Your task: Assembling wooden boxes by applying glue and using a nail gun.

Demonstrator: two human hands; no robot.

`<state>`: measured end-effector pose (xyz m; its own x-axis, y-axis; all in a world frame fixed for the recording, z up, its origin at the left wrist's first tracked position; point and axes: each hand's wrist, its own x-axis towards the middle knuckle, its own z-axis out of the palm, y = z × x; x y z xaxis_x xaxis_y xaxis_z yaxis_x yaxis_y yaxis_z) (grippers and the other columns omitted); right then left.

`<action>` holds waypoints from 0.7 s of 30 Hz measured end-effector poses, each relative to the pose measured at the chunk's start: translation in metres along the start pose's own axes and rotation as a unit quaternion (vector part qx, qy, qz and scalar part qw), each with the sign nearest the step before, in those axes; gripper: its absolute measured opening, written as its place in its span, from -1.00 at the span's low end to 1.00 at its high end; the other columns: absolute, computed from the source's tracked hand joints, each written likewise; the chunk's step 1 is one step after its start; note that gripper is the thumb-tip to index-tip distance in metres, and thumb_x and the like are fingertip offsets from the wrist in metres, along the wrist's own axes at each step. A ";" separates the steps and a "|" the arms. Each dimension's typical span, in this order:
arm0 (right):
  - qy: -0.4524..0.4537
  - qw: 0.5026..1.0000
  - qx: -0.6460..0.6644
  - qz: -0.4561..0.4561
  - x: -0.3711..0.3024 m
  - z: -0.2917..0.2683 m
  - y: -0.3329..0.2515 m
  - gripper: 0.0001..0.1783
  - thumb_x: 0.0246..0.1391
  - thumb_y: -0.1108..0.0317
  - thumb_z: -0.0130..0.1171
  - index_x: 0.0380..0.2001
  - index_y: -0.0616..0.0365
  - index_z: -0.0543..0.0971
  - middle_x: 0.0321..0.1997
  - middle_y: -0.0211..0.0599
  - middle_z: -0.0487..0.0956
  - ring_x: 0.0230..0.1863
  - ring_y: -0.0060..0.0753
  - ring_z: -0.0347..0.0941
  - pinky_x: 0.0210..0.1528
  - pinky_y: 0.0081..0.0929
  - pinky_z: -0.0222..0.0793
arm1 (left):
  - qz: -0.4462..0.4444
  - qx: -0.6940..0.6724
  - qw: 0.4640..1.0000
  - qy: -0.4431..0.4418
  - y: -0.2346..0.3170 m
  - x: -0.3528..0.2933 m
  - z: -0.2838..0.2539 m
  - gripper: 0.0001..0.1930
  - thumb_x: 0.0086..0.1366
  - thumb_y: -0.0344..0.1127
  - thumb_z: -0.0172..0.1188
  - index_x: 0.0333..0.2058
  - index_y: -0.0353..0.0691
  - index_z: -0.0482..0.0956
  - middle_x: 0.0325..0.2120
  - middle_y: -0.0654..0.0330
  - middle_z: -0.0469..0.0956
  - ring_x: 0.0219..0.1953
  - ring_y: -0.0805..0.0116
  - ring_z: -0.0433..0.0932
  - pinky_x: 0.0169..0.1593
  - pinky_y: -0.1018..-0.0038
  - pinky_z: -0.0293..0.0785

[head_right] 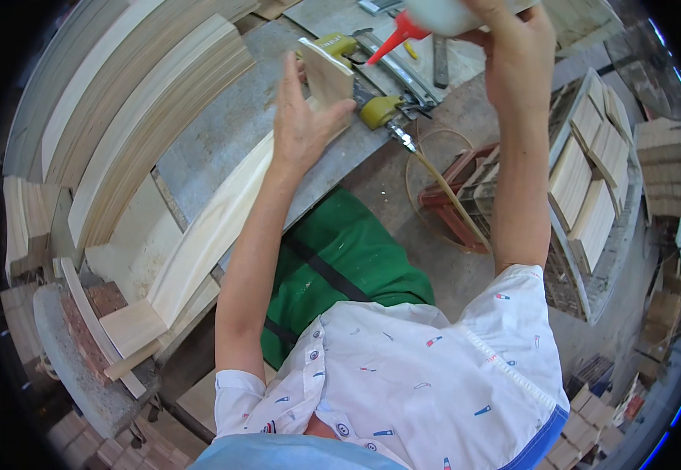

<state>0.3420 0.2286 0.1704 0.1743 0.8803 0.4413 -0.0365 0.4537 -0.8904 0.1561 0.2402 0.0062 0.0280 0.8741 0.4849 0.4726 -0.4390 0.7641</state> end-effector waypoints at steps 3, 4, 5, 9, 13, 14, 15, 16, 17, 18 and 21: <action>0.039 0.998 -0.048 -0.034 0.036 0.011 0.012 -0.59 0.02 0.29 0.22 -0.08 0.24 0.45 -0.22 -0.28 0.55 -0.24 -0.40 0.52 -0.22 -0.45 0.47 | 0.032 0.054 0.998 -0.012 0.000 -0.022 -0.012 -0.06 -0.07 -0.33 0.39 0.22 -0.42 0.01 0.12 -0.22 0.19 0.16 -0.14 0.22 0.22 0.22 0.17; 0.039 0.995 -0.075 -0.048 0.051 0.015 0.019 -0.59 0.02 0.27 0.22 -0.08 0.24 0.45 -0.21 -0.29 0.54 -0.23 -0.41 0.52 -0.23 -0.45 0.46 | 0.028 0.049 0.998 -0.030 0.000 -0.035 -0.020 -0.16 -0.05 -0.40 0.36 0.20 -0.38 0.12 0.11 -0.21 0.21 0.16 -0.16 0.22 0.21 0.17 0.17; -0.019 0.992 -0.106 -0.068 0.069 0.023 0.027 -0.57 0.01 0.26 0.23 -0.07 0.23 0.45 -0.21 -0.28 0.54 -0.23 -0.42 0.51 -0.22 -0.46 0.45 | 0.026 0.074 0.996 -0.048 -0.002 -0.048 -0.030 -0.23 -0.04 -0.40 0.35 0.16 -0.36 0.19 0.11 -0.17 0.23 0.17 -0.14 0.22 0.21 0.16 0.17; -0.241 0.909 -0.327 -0.093 0.121 0.059 0.074 -0.49 -0.10 0.29 0.25 -0.03 0.17 0.45 -0.19 -0.19 0.55 -0.18 -0.31 0.50 -0.14 -0.41 0.41 | -0.009 0.167 0.981 -0.096 -0.008 -0.108 -0.089 -0.43 0.00 -0.43 0.29 0.05 -0.28 0.39 0.09 -0.05 0.30 0.20 -0.10 0.19 0.22 0.14 0.15; -0.425 0.700 -0.557 -0.138 0.137 0.105 0.151 -0.56 -0.15 0.34 0.21 -0.10 0.14 0.48 -0.06 0.03 0.51 -0.04 0.05 0.44 -0.03 -0.17 0.36 | -0.101 0.252 0.955 -0.121 -0.006 -0.153 -0.157 -0.42 -0.01 -0.42 0.30 0.06 -0.25 0.40 0.14 -0.05 0.27 0.24 -0.10 0.14 0.25 0.14 0.10; -0.433 0.651 -0.597 -0.180 0.135 0.118 0.174 -0.56 -0.14 0.34 0.20 -0.10 0.14 0.49 -0.07 0.03 0.51 -0.04 0.04 0.45 -0.03 -0.15 0.37 | -0.125 0.285 0.942 -0.125 -0.004 -0.160 -0.172 -0.40 -0.03 -0.39 0.32 0.07 -0.25 0.39 0.16 -0.05 0.24 0.24 -0.11 0.13 0.25 0.13 0.08; -0.438 0.598 -0.633 -0.221 0.133 0.130 0.195 -0.57 -0.14 0.34 0.20 -0.10 0.13 0.50 -0.08 0.03 0.52 -0.04 0.02 0.46 -0.03 -0.14 0.38 | -0.157 0.311 0.928 -0.132 -0.004 -0.165 -0.184 -0.37 -0.04 -0.36 0.34 0.07 -0.24 0.39 0.18 -0.05 0.22 0.25 -0.11 0.11 0.26 0.13 0.07; -0.448 0.622 -0.573 -0.291 0.135 0.127 0.209 -0.59 -0.08 0.33 0.19 -0.09 0.15 0.50 -0.07 0.01 0.53 -0.04 -0.03 0.47 -0.04 -0.17 0.39 | -0.160 0.322 0.925 -0.124 -0.006 -0.168 -0.194 -0.37 -0.04 -0.36 0.34 0.07 -0.24 0.39 0.18 -0.05 0.22 0.25 -0.11 0.11 0.26 0.13 0.07; -0.453 0.634 -0.512 -0.363 0.136 0.123 0.222 -0.60 -0.03 0.32 0.17 -0.07 0.17 0.50 -0.07 -0.02 0.53 -0.04 -0.09 0.48 -0.05 -0.21 0.41 | -0.167 0.338 0.917 -0.131 -0.008 -0.172 -0.204 -0.34 -0.06 -0.31 0.36 0.08 -0.24 0.38 0.19 -0.05 0.20 0.25 -0.11 0.11 0.26 0.12 0.06; -0.463 0.560 -0.619 -0.298 0.141 0.135 0.237 -0.67 -0.03 0.39 0.14 -0.12 0.16 0.51 -0.12 -0.06 0.55 -0.08 -0.06 0.50 -0.09 -0.15 0.45 | -0.178 0.354 0.908 -0.137 -0.009 -0.177 -0.211 -0.30 -0.08 -0.27 0.37 0.09 -0.23 0.37 0.20 -0.06 0.18 0.25 -0.12 0.10 0.26 0.11 0.05; -0.473 0.547 -0.616 -0.313 0.146 0.141 0.258 -0.73 -0.08 0.53 0.03 -0.24 0.17 0.53 -0.15 -0.07 0.55 -0.08 -0.01 0.48 -0.06 -0.17 0.43 | -0.184 0.363 0.902 -0.142 -0.025 -0.191 -0.228 -0.24 -0.12 -0.14 0.37 0.11 -0.22 0.36 0.19 -0.07 0.19 0.24 -0.12 0.11 0.25 0.07 0.04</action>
<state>0.2193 0.4935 0.0202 -0.8345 0.5492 0.0440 0.5318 0.7821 0.3249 -0.0618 0.0368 -0.0089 -0.0734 0.9961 0.0480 0.9457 0.0543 0.3204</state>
